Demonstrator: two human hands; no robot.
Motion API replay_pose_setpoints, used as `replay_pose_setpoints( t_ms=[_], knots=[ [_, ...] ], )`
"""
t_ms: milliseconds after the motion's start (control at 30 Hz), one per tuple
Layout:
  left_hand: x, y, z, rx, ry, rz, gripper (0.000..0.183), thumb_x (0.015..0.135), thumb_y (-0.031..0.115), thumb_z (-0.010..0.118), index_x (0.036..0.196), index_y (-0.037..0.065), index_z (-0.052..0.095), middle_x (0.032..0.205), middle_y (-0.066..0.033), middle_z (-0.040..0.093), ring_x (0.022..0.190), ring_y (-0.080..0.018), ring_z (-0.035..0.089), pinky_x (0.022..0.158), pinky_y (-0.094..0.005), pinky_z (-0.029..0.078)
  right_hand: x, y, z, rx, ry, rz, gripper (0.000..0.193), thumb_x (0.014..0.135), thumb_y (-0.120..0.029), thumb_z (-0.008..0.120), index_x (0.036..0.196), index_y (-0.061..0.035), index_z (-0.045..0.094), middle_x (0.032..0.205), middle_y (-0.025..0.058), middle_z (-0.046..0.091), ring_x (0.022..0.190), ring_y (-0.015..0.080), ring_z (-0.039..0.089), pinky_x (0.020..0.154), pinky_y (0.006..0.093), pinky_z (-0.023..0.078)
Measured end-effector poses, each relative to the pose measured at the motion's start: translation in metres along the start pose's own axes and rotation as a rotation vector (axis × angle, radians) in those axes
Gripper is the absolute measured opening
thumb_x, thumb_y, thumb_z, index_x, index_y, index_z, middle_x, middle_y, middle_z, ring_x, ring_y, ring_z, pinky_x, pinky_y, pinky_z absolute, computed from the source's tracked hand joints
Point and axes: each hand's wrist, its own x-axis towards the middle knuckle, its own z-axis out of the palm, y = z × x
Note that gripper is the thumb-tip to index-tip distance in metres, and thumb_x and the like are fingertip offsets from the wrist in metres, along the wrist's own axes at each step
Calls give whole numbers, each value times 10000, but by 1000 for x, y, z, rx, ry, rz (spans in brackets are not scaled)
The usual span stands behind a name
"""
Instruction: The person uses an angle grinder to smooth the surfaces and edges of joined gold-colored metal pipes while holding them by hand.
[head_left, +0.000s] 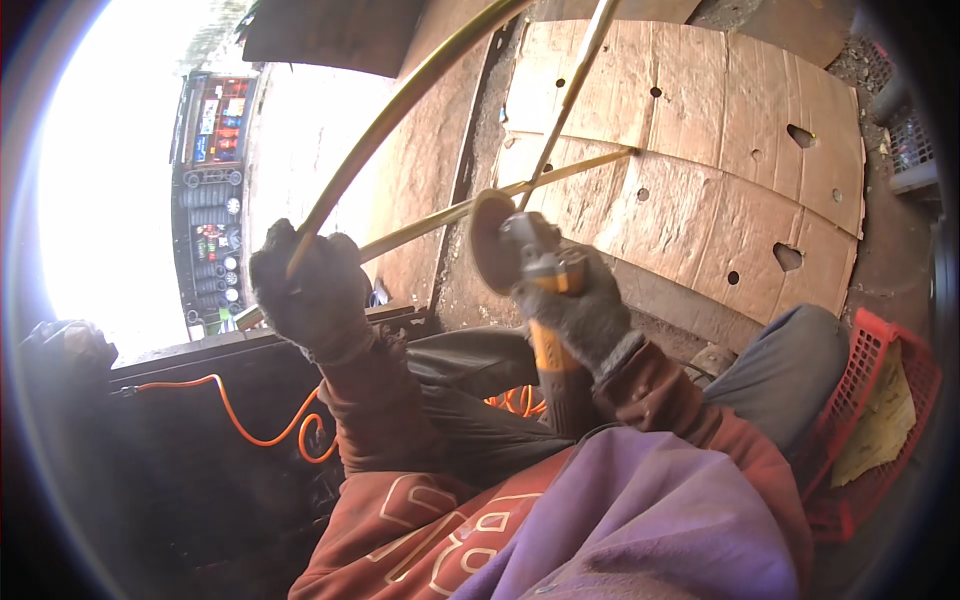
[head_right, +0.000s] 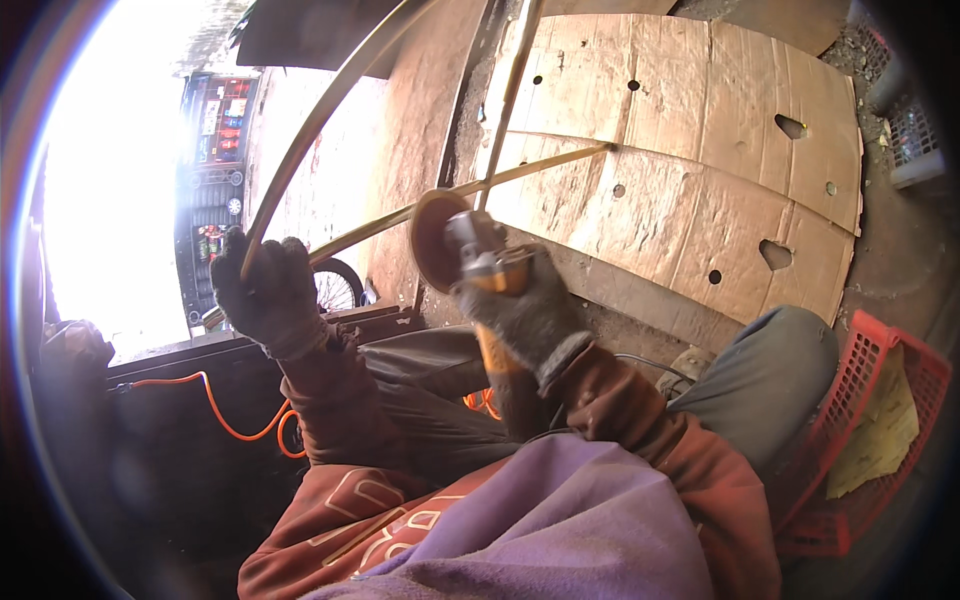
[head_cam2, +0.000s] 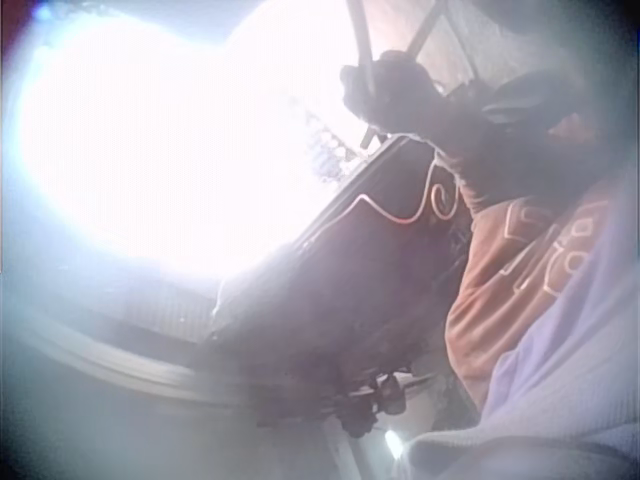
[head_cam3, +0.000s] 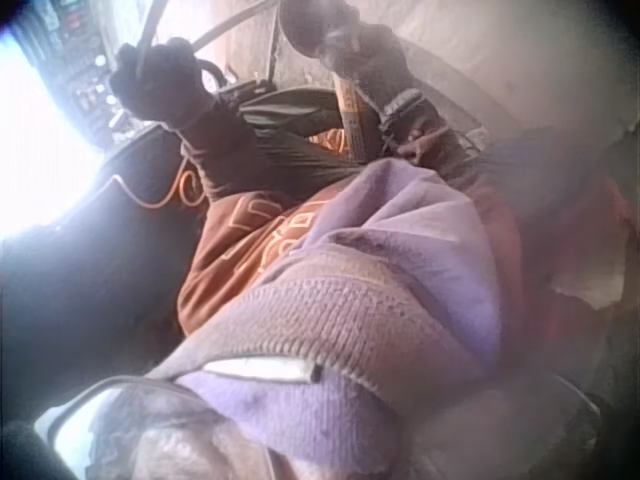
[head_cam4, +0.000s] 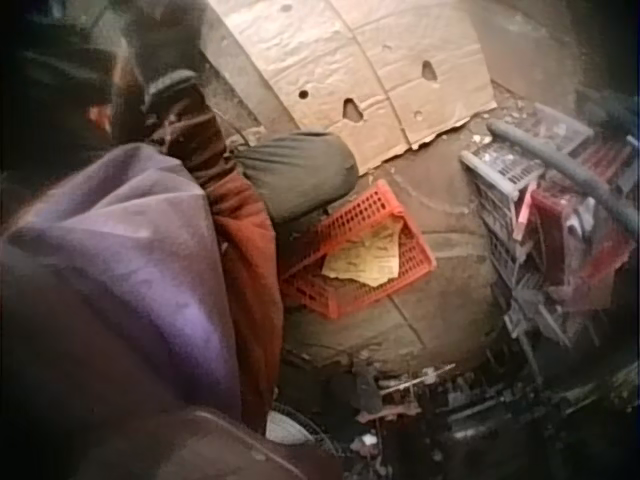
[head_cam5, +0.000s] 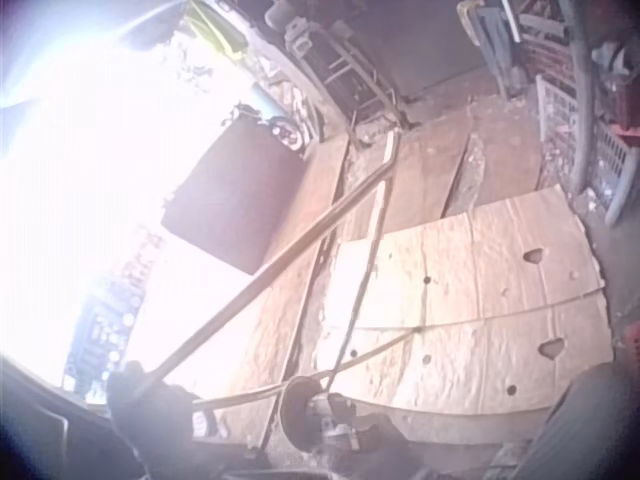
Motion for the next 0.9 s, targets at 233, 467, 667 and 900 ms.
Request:
replay_pose_setpoints(
  t_ms=[233, 467, 667, 900],
  knots=[
    [1, -8, -13, -60, -124, 33, 357, 998, 324, 529, 1069, -17, 608, 553, 30, 352, 460, -103, 327, 539, -316, 386, 3, -11, 8, -59, 12, -64, 432, 803, -118, 828, 1083, -30, 511, 957, 106, 664, 770, 172, 676, 661, 319, 590],
    [-1, -2, -4, -246, 23, -104, 309, 1008, 309, 501, 979, 16, 594, 524, 52, 324, 437, -94, 297, 540, -312, 370, 10, 3, -20, -54, 106, 97, 457, 765, -161, 867, 1066, -47, 544, 929, 80, 667, 771, 147, 675, 662, 298, 580],
    [-2, -3, -10, 0, -9, -2, 247, 1011, 228, 492, 992, -9, 556, 754, -44, 480, 559, -125, 454, 515, -310, 421, 13, -1, -20, -61, 127, 74, 497, 759, -198, 879, 1061, -51, 514, 920, 84, 666, 742, 138, 654, 659, 313, 573],
    [9, -9, -28, -278, -372, -31, 246, 1013, 155, 468, 1152, -43, 514, 982, -116, 559, 664, -152, 574, 519, -306, 483, 15, 12, -16, 28, 117, 65, 521, 763, -185, 872, 1103, -49, 501, 925, 79, 668, 757, 141, 654, 664, 316, 571]
  ],
)
